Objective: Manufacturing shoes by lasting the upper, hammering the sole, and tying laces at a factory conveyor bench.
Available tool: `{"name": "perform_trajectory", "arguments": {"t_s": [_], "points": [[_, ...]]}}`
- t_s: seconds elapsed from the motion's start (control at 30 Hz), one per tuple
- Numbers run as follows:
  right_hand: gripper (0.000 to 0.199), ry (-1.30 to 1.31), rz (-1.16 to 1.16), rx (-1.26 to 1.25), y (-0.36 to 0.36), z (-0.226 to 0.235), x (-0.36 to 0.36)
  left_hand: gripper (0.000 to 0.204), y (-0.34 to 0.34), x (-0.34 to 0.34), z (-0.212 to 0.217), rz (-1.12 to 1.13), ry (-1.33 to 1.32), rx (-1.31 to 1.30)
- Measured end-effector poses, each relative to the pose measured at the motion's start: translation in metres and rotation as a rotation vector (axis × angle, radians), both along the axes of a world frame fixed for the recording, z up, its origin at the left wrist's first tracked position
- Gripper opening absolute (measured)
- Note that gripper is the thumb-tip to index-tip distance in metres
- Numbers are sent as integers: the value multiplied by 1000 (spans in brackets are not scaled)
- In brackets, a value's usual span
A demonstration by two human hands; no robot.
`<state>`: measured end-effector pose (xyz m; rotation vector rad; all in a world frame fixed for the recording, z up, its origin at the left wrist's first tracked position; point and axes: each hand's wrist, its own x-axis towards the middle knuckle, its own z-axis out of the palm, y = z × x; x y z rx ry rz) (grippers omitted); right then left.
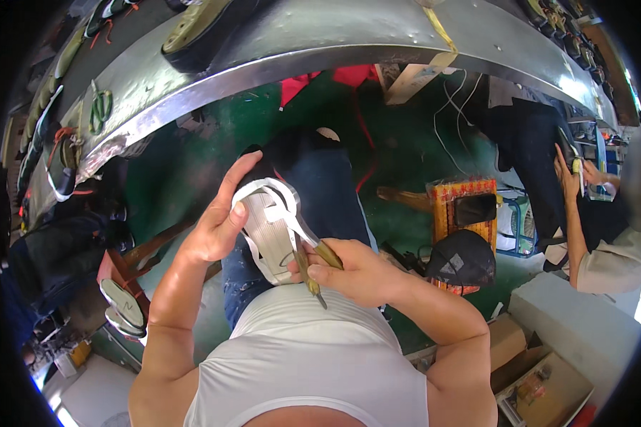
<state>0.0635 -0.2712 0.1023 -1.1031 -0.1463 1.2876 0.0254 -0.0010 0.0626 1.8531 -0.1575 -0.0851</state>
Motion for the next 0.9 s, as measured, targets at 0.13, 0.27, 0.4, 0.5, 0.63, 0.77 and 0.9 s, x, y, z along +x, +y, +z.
{"name": "perform_trajectory", "arguments": {"t_s": [0.13, 0.27, 0.4, 0.5, 0.63, 0.77, 0.9], "points": [[30, 37, 116, -22, 10, 7, 3, 53, 3, -18, 0, 85, -77, 15], [25, -653, 282, -351, 21, -11, 1, 45, 13, -29, -17, 104, -95, -70], [26, -1206, 86, -299, 45, -69, -9, 43, 23, -32, -42, 190, -54, -181], [27, -1339, 89, -317, 47, -57, -10, 43, 28, -37, -49, 242, 27, -353], [26, -1324, 493, -624, 44, -19, -9, 41, 20, -36, -47, 361, 119, -343], [28, -721, 832, -587, 47, 34, 36, 40, 23, -33, -44, 391, 193, -349], [25, -1020, 111, -367, 56, 11, 12, 59, 30, -30, -43, 234, 137, -237]]}}
